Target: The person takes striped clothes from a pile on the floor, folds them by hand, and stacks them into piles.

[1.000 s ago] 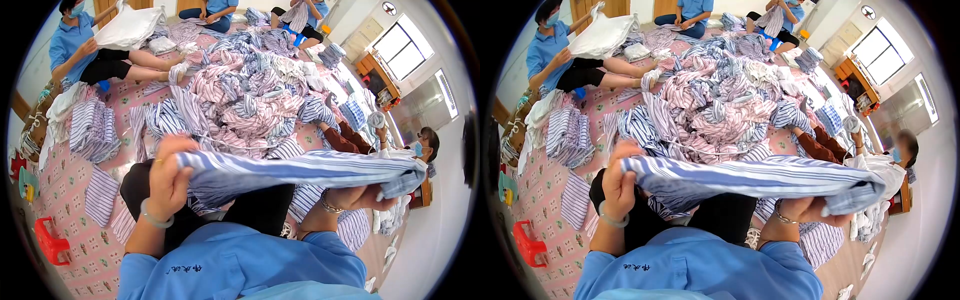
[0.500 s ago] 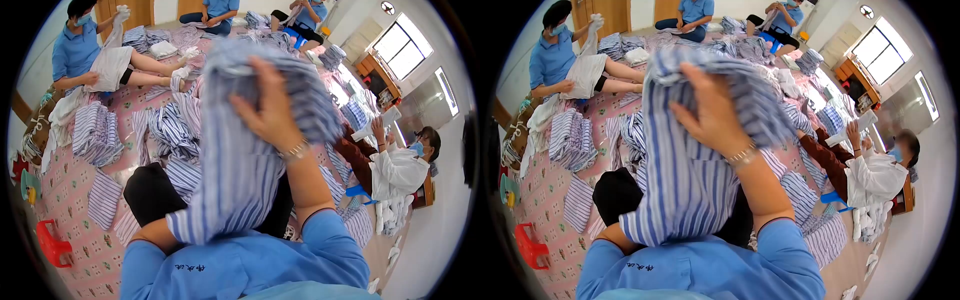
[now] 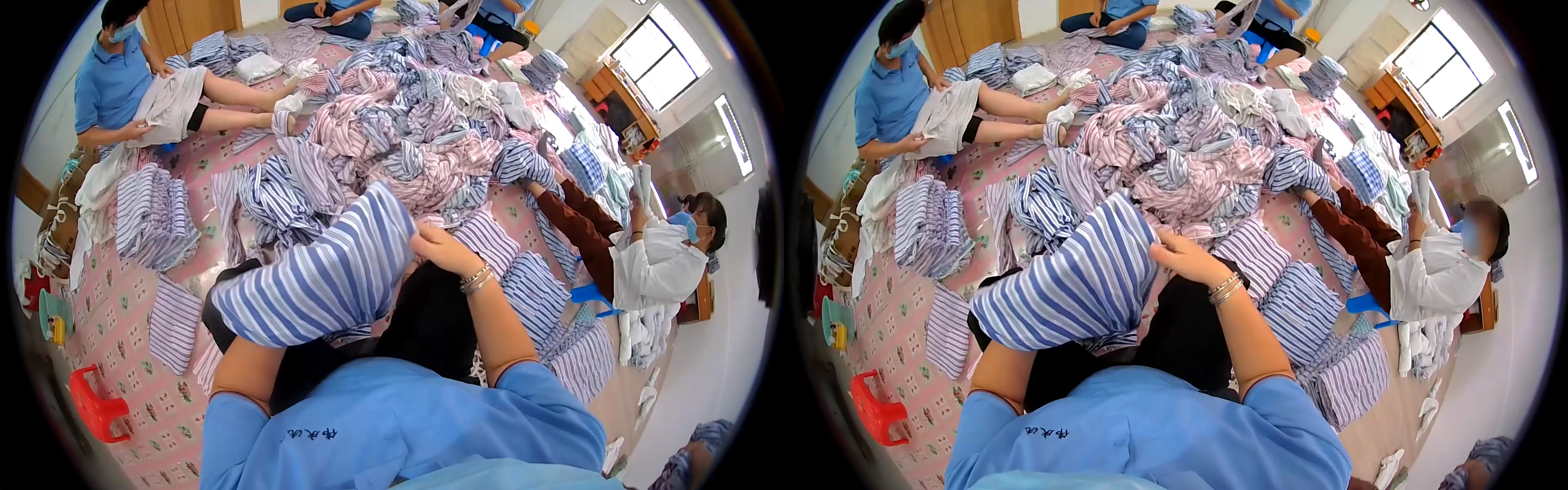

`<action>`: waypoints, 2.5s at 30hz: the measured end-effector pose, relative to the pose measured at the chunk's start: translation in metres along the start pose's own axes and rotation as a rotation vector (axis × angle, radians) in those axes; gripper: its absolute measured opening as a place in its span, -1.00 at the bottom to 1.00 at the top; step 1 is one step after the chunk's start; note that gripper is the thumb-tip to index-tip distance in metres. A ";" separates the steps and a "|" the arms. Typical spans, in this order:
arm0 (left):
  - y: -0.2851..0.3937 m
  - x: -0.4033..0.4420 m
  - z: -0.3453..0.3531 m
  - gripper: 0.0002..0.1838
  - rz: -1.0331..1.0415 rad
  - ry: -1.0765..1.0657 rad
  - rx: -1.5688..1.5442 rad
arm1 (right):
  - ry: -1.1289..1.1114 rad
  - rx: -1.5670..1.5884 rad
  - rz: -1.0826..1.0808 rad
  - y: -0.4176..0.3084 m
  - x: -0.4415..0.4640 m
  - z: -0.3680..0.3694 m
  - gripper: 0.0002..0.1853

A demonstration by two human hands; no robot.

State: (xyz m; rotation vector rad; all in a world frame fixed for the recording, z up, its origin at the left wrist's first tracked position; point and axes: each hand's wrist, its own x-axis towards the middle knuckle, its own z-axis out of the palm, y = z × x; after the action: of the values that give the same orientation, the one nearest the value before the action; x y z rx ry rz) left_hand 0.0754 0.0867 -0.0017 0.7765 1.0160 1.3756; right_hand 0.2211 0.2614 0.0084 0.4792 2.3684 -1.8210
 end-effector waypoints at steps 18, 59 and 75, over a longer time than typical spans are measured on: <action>0.051 -0.092 -0.110 -0.54 0.404 0.444 -0.651 | 0.383 0.866 -0.373 -0.047 0.005 -0.009 -0.78; 0.028 -0.084 -0.078 -0.51 0.308 0.284 -0.473 | 0.317 0.795 -0.486 -0.057 0.017 -0.011 -0.75; 0.049 -0.120 -0.051 -0.62 0.359 0.484 -0.334 | 0.419 0.847 -0.482 -0.061 0.007 -0.011 -0.80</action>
State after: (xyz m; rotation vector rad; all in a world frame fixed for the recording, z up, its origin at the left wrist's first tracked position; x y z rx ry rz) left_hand 0.0181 -0.0339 0.0374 0.3887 0.9990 2.0483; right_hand 0.1964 0.2591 0.0651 0.3964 1.8982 -3.2310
